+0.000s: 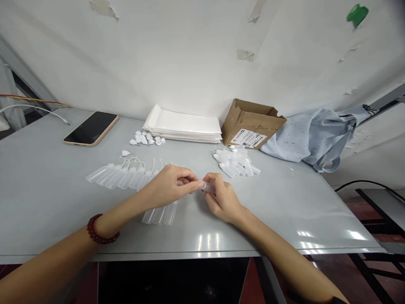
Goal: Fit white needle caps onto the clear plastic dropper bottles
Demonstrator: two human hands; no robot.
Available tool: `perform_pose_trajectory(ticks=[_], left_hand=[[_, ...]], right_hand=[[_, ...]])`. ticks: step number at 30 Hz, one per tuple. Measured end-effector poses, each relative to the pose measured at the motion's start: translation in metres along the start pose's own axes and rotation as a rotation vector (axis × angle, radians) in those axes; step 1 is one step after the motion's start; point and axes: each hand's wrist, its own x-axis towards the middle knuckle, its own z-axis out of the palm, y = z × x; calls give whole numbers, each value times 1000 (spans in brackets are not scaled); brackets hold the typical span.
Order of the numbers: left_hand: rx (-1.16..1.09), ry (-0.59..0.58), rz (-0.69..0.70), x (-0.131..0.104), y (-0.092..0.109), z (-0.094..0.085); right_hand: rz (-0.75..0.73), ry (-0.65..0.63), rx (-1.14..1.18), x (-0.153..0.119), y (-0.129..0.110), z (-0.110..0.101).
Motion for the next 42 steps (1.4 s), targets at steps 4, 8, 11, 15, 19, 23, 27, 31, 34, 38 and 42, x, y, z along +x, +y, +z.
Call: perform_pose_trajectory(ticks=[4,8,11,15,19,23,27,31,34,38,42], left_hand=[[-39,-63,-39,0,-2,2],[-35,-29,49,0,-4,6],[38,37,178,1,-5,7],[159,65,346,2,-6,7],[159,46,411,1,-7,7],[99,29,335,1,-5,9],[21,32,161,2,-2,7],[-7,-44,6,2,-2,3],[13,-129,-15,2,-2,1],[37,-148,43,2,-4,2],[107,-90,181,1,-3,4]], right_hand=[[-47,7,-79,0,2,0],[57,-39,41,0,-2,-2],[152,-53,282,2,-6,-5],[366,-89,741,9,-10,-9],[592,-265,1086,15,-9,-16],[631,-342,1101,16,-6,-19],[437,-159,772,11,-9,-15],[179,-34,257,3,-8,-8],[35,-40,37,-1,-4,-5],[10,-57,58,-1,-3,-6],[160,-112,294,2,-10,-10]])
